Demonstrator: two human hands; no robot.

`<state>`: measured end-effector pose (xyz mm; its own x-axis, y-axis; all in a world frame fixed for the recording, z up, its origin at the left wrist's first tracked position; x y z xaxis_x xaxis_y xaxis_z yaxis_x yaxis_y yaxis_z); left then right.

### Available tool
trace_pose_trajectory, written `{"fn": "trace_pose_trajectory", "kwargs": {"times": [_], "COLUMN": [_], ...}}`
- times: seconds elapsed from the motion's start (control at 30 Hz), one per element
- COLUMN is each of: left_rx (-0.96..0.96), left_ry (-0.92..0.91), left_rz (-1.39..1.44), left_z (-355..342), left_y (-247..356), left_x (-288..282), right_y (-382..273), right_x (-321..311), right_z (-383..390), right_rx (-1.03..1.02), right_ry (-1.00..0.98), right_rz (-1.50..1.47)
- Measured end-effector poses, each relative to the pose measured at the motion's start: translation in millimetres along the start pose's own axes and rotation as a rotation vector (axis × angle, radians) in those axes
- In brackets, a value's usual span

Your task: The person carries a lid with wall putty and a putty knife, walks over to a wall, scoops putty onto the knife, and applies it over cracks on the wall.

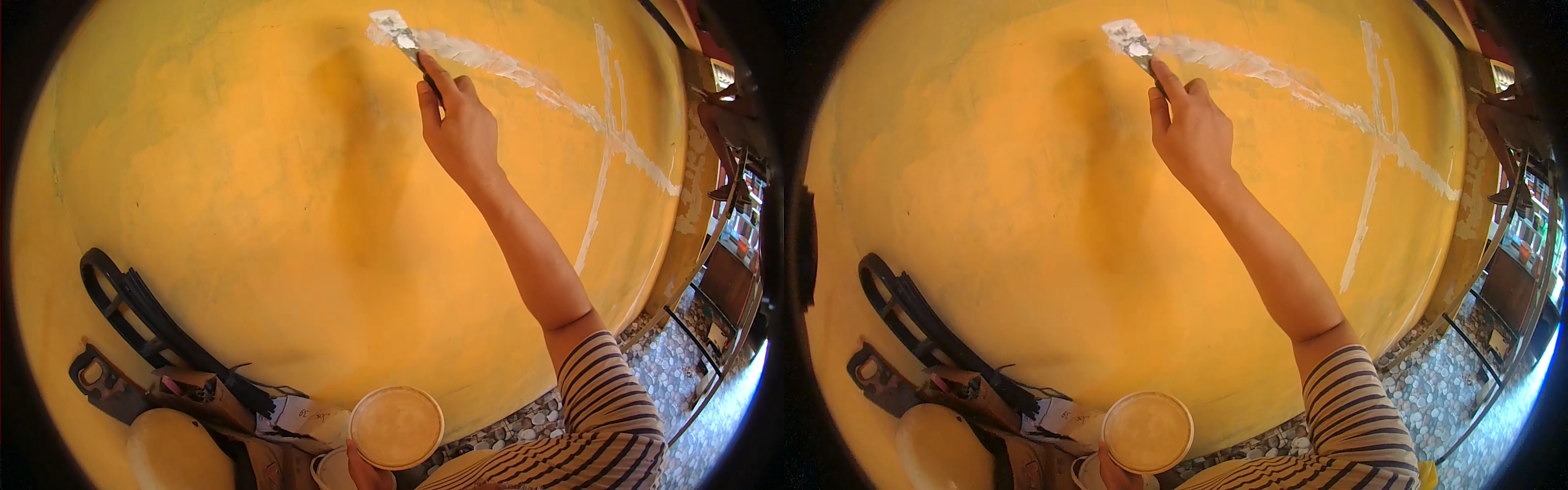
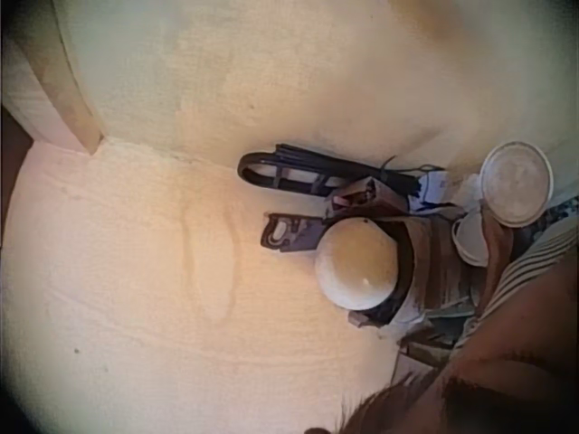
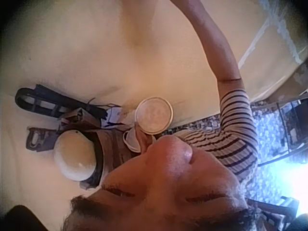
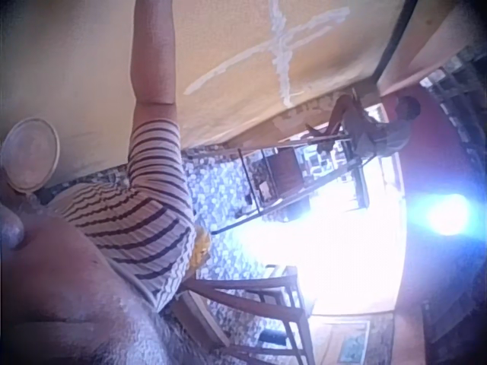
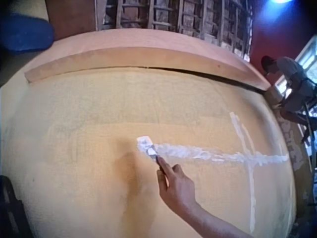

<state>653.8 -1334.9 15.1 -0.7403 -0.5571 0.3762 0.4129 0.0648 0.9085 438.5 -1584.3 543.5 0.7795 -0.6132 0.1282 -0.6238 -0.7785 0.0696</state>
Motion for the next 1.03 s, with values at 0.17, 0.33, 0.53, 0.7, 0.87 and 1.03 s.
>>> {"fn": "trace_pose_trajectory", "kwargs": {"times": [0.17, 0.33, 0.53, 0.7, 0.87, 1.03], "left_rx": [-0.094, -0.196, -0.298, -0.321, -0.339, -0.214], "left_ry": [-0.009, -0.008, 0.015, 0.037, -0.057, -0.251], "left_rz": [0.105, 0.226, 0.328, 0.314, 0.37, 0.29], "left_z": [0, -3, -4, -6, -13, -4], "left_y": [3, 10, 17, 19, 19, 35], "left_x": [9, 14, 19, 33, 35, 40], "right_y": [12, 34, 58, 52, 55, 61], "right_x": [3, -10, -58, -35, -38, -56], "right_z": [-21, -38, -49, -64, -56, -28], "right_rx": [-0.251, -0.397, -0.397, -0.431, -0.479, -0.169], "right_ry": [-0.053, -0.16, -0.343, -0.32, -0.317, -0.429], "right_rz": [0.321, 0.455, 0.474, 0.435, 0.481, 0.457]}}
Point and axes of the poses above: each hand's wrist, its own z-axis away from the middle knuckle, its own x-axis out of the palm, y = z × x, the point moved 3 cm from there along -z, towards the middle knuckle, and after that the axes turned 11 degrees about -x, right-handed, at the moved point
